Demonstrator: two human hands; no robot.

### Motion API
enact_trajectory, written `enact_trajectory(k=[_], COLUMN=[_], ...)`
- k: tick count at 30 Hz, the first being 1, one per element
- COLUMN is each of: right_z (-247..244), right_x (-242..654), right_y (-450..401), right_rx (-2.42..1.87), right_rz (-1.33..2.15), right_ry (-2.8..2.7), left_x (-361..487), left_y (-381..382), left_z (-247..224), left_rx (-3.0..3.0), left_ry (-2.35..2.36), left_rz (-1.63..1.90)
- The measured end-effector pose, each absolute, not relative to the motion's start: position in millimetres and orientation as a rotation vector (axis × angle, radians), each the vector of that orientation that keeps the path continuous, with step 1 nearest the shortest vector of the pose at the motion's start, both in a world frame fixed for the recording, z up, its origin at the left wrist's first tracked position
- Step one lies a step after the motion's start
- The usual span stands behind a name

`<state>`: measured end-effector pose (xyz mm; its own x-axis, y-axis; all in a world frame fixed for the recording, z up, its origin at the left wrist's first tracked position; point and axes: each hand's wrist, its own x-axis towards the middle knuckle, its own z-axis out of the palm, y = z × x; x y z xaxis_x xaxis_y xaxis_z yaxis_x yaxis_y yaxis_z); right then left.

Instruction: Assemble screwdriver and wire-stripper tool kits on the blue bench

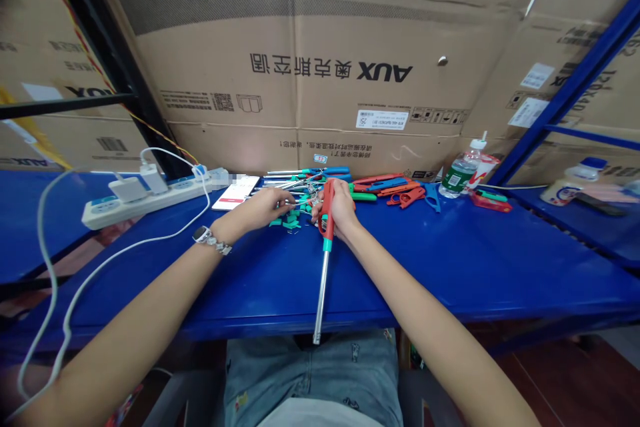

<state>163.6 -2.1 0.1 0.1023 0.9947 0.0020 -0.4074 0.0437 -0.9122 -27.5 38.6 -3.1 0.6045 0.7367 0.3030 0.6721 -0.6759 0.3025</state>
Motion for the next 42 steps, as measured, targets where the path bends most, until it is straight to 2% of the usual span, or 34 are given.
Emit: enact_trajectory(k=[4,10,14,18,21,25,28,30,36,42], right_z=[-1.9,-9.3,-9.9,-5.3,-2.2,0.0,2.6,4.5,5.9,8.2], right_x=[170.7,184.2,183.5,185.2,191.6,194.6,185.5,177.7,168.1,164.6], right_y=[5.6,23.1,23.7,16.8,12.0,3.5,-7.8,-15.4,-23.5,-23.0], right_rx=[-0.909,-0.914,-0.871,-0.923,-1.076,-1.139,-1.032,-0.978,-0.869,-0.786], right_rz=[1.188,1.000,1.021,1.064,1.011,0.859,1.079,1.254,1.427,1.643], right_ry=[-0.743,-0.599,-0.536,-0.699,-1.020,-1.505,-1.679,-1.682,-1.599,-1.381], left_x=[-24.9,4.3,17.2,12.8,4.6,1.6,8.8,13.5,9.2,14.5], left_y=[27.3,-3.5,-10.7,-5.5,3.7,13.2,12.5,10.8,14.1,8.5], left_z=[1.2,3.1,2.4,8.2,12.6,10.5,6.0,4.9,9.7,8.6], left_rx=[2.689,2.616,2.541,2.290,2.035,1.851,1.847,1.828,1.617,1.534], left_ry=[1.063,0.642,0.463,0.598,0.752,0.814,0.773,0.752,0.812,0.735], left_rz=[0.690,0.871,1.045,1.453,1.602,1.577,1.406,1.351,1.535,1.278])
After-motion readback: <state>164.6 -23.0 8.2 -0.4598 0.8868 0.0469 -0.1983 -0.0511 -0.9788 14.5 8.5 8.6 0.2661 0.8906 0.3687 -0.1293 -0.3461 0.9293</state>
